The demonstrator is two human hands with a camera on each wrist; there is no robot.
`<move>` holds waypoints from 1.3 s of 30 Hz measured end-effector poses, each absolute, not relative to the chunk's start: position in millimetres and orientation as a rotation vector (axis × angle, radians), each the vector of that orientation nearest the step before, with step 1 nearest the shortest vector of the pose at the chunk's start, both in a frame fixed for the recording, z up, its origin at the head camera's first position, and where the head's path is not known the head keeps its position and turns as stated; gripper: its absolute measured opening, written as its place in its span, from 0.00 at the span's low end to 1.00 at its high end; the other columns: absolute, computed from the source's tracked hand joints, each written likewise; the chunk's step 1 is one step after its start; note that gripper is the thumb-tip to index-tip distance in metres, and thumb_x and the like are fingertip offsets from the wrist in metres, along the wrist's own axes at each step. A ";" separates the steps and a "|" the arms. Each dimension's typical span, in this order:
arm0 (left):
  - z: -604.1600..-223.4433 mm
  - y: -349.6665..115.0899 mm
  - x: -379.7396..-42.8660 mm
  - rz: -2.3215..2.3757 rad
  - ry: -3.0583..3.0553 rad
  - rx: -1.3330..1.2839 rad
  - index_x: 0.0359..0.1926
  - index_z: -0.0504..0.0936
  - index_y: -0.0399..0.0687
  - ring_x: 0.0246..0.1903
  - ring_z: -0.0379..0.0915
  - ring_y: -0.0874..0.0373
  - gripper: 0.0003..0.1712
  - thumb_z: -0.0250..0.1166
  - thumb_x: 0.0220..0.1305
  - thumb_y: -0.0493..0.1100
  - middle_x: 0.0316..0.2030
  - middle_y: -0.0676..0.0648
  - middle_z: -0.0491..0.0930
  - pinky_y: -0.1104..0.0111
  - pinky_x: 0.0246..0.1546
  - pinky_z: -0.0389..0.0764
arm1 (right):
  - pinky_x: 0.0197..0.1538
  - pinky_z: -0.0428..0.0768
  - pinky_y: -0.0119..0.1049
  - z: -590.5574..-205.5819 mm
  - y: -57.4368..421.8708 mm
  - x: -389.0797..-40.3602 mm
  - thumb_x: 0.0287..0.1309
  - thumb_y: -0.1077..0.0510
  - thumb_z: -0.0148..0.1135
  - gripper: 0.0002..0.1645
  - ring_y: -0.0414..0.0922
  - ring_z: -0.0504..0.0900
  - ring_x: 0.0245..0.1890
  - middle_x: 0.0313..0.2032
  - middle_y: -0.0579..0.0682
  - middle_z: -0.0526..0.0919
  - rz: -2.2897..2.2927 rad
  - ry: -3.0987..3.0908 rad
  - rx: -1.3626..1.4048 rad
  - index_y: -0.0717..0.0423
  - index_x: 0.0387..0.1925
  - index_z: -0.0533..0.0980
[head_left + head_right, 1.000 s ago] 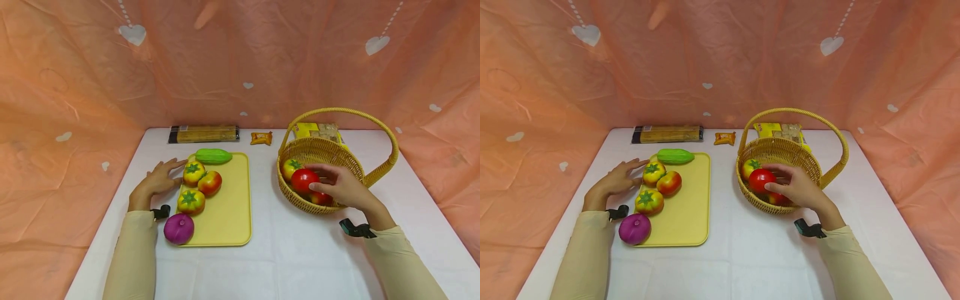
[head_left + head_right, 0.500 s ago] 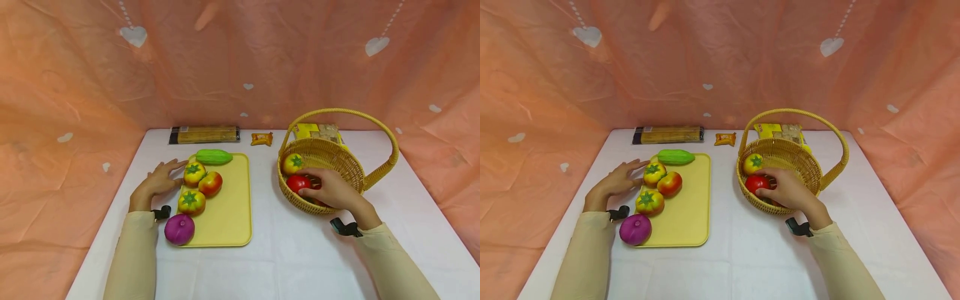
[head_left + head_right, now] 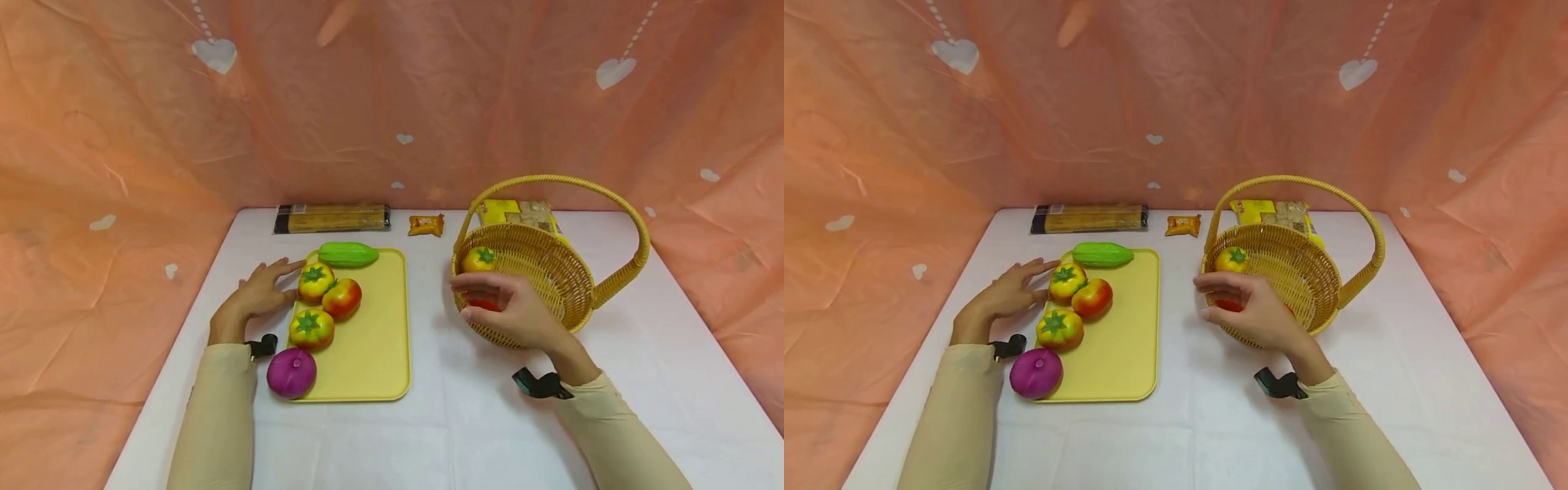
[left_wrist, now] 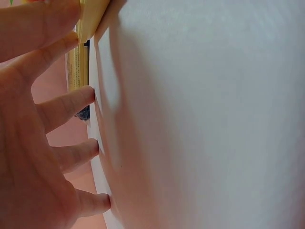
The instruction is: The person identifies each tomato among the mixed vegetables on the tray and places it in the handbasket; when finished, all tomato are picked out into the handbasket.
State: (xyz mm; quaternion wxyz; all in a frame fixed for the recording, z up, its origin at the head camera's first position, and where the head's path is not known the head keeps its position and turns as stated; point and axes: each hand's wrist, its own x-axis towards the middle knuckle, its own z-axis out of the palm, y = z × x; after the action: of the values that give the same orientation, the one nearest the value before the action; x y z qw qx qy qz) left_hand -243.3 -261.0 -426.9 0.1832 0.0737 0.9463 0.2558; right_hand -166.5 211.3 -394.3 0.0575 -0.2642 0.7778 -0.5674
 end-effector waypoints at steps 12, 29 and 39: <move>-429.1 -259.8 -244.1 0.732 2.674 0.206 0.86 0.63 0.54 0.83 0.32 0.17 0.42 0.63 0.75 0.49 0.86 0.28 0.49 0.14 0.71 0.33 | 0.71 0.83 0.51 -410.7 118.4 -205.6 0.66 0.63 0.77 0.29 0.68 0.84 0.66 0.63 0.58 0.88 -1.682 2.116 -0.909 0.60 0.67 0.82; -427.8 -261.6 -242.8 0.724 2.685 0.206 0.86 0.64 0.53 0.83 0.32 0.16 0.42 0.63 0.75 0.49 0.86 0.28 0.50 0.14 0.71 0.32 | 0.70 0.84 0.42 -434.5 43.6 -263.5 0.69 0.56 0.76 0.31 0.51 0.87 0.66 0.66 0.58 0.87 -1.473 2.210 -0.842 0.62 0.70 0.80; -427.1 -261.9 -242.3 0.747 2.679 0.207 0.86 0.63 0.53 0.83 0.31 0.16 0.42 0.62 0.75 0.48 0.86 0.28 0.49 0.14 0.71 0.32 | 0.72 0.82 0.39 -440.2 45.9 -259.2 0.68 0.59 0.76 0.32 0.52 0.85 0.69 0.69 0.58 0.84 -1.350 2.175 -0.855 0.59 0.71 0.79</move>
State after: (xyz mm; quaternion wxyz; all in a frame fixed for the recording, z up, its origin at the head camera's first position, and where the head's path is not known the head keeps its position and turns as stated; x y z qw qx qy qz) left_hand -242.3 -261.9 -427.1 0.1755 0.0732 0.9457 0.2636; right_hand -259.2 45.9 -440.2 0.2194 -0.3090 0.7862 -0.4881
